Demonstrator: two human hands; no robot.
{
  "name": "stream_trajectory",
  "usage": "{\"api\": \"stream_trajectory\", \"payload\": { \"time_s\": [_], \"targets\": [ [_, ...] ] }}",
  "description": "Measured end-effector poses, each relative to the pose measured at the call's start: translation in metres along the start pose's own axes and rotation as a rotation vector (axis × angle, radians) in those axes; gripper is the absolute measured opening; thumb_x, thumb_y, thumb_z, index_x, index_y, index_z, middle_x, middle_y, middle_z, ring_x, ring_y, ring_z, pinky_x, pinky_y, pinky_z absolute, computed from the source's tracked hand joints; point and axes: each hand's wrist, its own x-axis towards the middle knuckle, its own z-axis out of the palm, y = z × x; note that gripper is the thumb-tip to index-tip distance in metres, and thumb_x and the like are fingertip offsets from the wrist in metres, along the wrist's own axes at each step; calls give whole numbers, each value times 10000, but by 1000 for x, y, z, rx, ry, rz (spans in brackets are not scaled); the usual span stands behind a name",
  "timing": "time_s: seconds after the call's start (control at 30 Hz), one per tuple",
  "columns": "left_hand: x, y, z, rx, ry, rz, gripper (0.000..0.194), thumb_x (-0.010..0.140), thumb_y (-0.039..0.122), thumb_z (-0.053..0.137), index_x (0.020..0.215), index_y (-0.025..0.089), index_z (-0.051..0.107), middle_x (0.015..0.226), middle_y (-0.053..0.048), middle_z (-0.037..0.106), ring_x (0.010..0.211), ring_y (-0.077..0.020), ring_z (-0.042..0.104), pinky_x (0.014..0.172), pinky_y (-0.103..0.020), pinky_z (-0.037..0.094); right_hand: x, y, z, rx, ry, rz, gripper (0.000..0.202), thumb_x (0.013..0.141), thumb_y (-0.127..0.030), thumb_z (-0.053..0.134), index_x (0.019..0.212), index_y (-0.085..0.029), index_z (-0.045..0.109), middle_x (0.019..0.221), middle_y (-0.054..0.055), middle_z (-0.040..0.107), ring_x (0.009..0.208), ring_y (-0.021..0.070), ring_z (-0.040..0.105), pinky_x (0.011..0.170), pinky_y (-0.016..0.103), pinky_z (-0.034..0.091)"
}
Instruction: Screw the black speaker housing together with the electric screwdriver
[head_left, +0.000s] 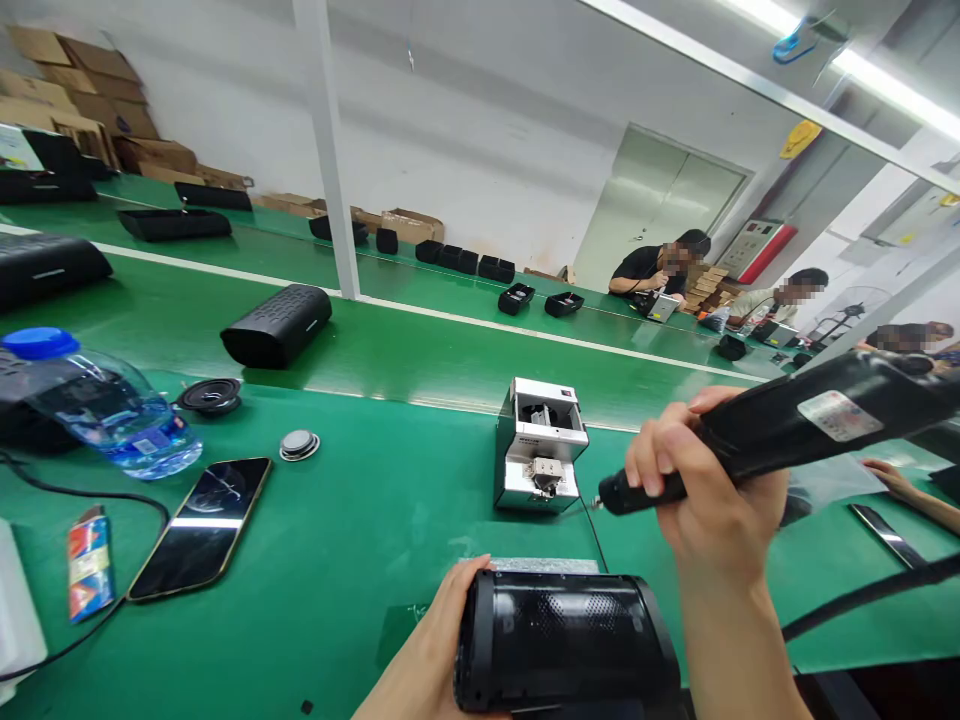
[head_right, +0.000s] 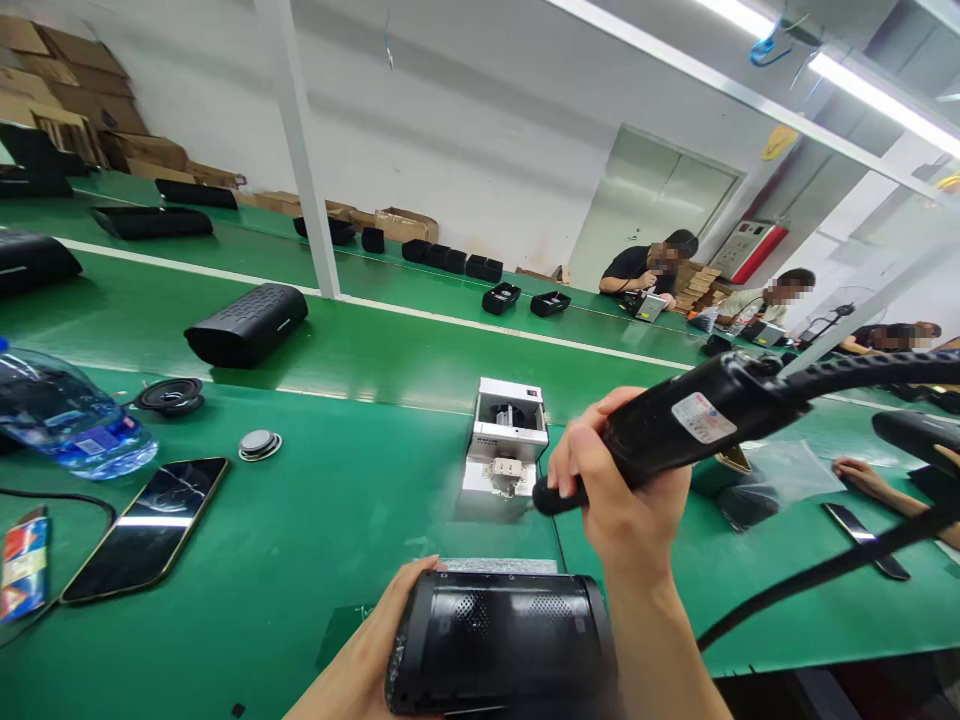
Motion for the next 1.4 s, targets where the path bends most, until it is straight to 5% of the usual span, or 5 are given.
{"api": "stream_trajectory", "payload": {
  "time_s": [0.2, 0.4, 0.7, 1.03, 1.4],
  "targets": [
    [2, 18, -10, -9, -3, -12, 1282, 760, 343, 1083, 1793, 330, 325, 1752, -219, 531, 1546, -485, 644, 1299, -591, 577, 24, 36, 20, -183, 112, -68, 257, 883, -237, 856, 979, -237, 618, 633, -86, 620, 424, 143, 567, 450, 275, 519],
    [0, -1, -6, 21, -22, 13, 1359, 745, 308, 1076, 1821, 355, 248, 1845, -201, 434, 1663, -500, 521, 1384, -631, 476, 25, 50, 23, -232, 155, -14, 285, 892, -308, 838, 1061, -236, 620, 613, -112, 565, 415, 134, 535, 444, 275, 495],
    [-6, 5, -4, 37, 2, -43, 1433, 673, 60, 999, 1818, 405, 209, 1888, -155, 377, 1718, -477, 458, 1453, -640, 375, 19, 37, 12, -184, 139, 42, 282, 866, -253, 826, 1057, -243, 618, 614, -118, 560, 402, 127, 524, 425, 259, 492],
    [-11, 7, -5, 34, 34, -38, 1387, 698, 46, 988, 1804, 430, 245, 1855, -117, 441, 1664, -438, 546, 1408, -584, 471, -2, -35, -27, -171, 71, 83, 239, 949, -106, 807, 1111, -249, 702, 654, -89, 581, 413, 115, 507, 438, 244, 490],
    [-8, -8, -3, 83, 80, 36, 1335, 677, 127, 1029, 1797, 369, 343, 1807, -131, 526, 1625, -444, 600, 1381, -557, 511, -25, -20, -31, -163, 21, 166, 201, 1065, -192, 805, 1195, -279, 679, 720, -90, 593, 461, 114, 558, 492, 244, 544]
  ]
}}
